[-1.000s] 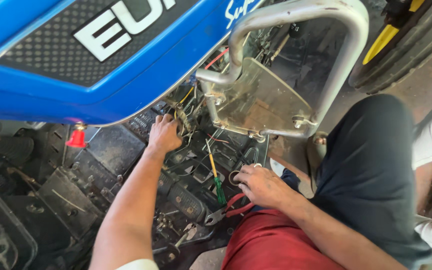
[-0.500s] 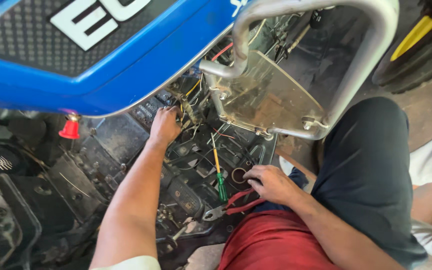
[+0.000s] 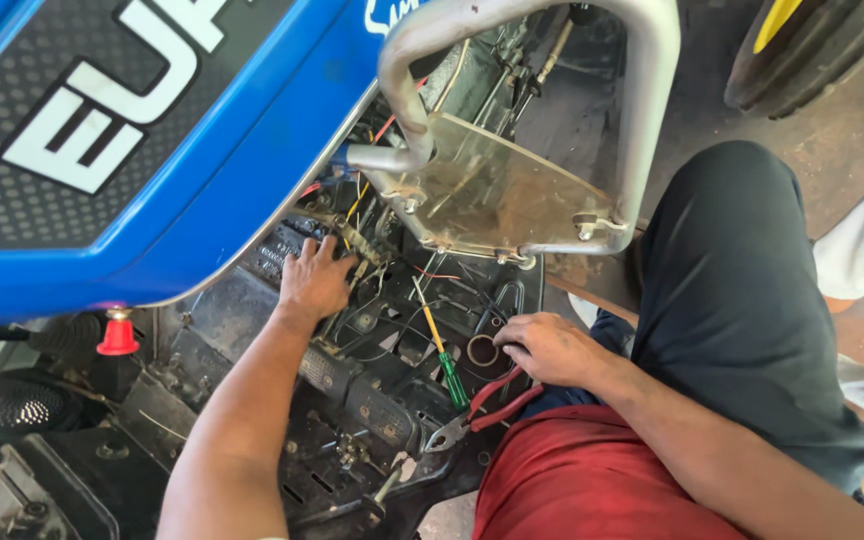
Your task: The person works on the electrical wiring of a blue tractor, using pliers and a screwdriver to strip, twist, and connect wires near the engine block. They also use electrical tape to insulate the connections.
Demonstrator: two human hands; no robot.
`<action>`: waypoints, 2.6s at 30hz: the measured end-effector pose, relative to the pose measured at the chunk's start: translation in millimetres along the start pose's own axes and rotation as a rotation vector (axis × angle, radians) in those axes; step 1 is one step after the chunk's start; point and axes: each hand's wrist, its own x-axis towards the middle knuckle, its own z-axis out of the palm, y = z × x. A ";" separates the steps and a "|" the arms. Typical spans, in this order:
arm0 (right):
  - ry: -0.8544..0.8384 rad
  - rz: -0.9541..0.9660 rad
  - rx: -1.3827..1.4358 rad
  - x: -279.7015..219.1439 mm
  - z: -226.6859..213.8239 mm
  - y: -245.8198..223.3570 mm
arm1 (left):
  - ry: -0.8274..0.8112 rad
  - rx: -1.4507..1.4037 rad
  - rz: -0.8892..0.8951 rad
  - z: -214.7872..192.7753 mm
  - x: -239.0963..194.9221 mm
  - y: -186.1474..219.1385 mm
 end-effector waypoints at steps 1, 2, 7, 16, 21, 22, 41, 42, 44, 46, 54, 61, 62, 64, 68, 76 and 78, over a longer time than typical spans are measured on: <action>-0.003 0.002 -0.006 0.7 0.7 -0.5 | -0.007 0.044 0.028 -2.7 -0.4 -1.1; -0.007 0.000 -0.012 2.0 0.8 -0.5 | -0.014 0.088 0.053 -3.7 -1.3 -2.4; -0.051 0.037 -0.012 5.2 3.2 0.8 | -0.007 0.162 0.049 7.0 0.5 -5.9; -0.045 0.009 -0.097 1.9 4.5 9.0 | 0.078 0.134 0.056 19.1 6.3 0.4; -0.150 0.157 -0.096 12.6 8.7 -3.0 | 0.019 0.123 0.013 10.1 10.9 -12.5; -0.122 0.119 -0.094 8.6 6.2 0.3 | 0.001 0.167 0.063 10.2 15.1 -11.4; -0.067 0.102 -0.088 5.2 0.4 3.9 | -0.067 0.026 0.202 -0.5 5.0 -21.9; -0.055 0.092 -0.093 7.3 0.8 3.0 | -0.083 -0.031 0.218 -1.7 1.8 -29.9; -0.045 0.070 -0.082 9.9 -1.2 2.9 | -0.061 -0.145 0.196 2.0 -6.0 -42.2; -0.042 0.055 -0.072 10.2 -3.1 4.2 | 0.077 -0.201 0.251 15.6 -14.6 -48.7; -0.084 0.018 -0.082 12.4 5.3 11.3 | -0.072 0.344 0.240 61.4 -23.3 -42.8; -0.085 0.096 -0.137 12.4 2.7 15.1 | -0.385 0.873 0.238 32.2 -13.9 -18.2; -0.086 0.115 -0.137 12.2 1.4 15.5 | -0.346 0.916 0.258 30.1 -13.1 -15.3; -0.085 0.124 -0.142 11.0 -0.8 16.7 | -0.287 0.972 0.278 28.6 -11.9 -10.1; -0.096 0.113 -0.151 11.7 2.0 13.4 | -0.265 1.038 0.315 27.1 -17.3 -9.7; -0.125 0.159 -0.163 7.9 -1.5 13.8 | -0.283 1.098 0.337 14.6 -21.8 -2.5; -0.115 0.134 -0.172 8.8 -2.7 13.0 | -0.296 1.054 0.314 11.9 -22.2 -4.0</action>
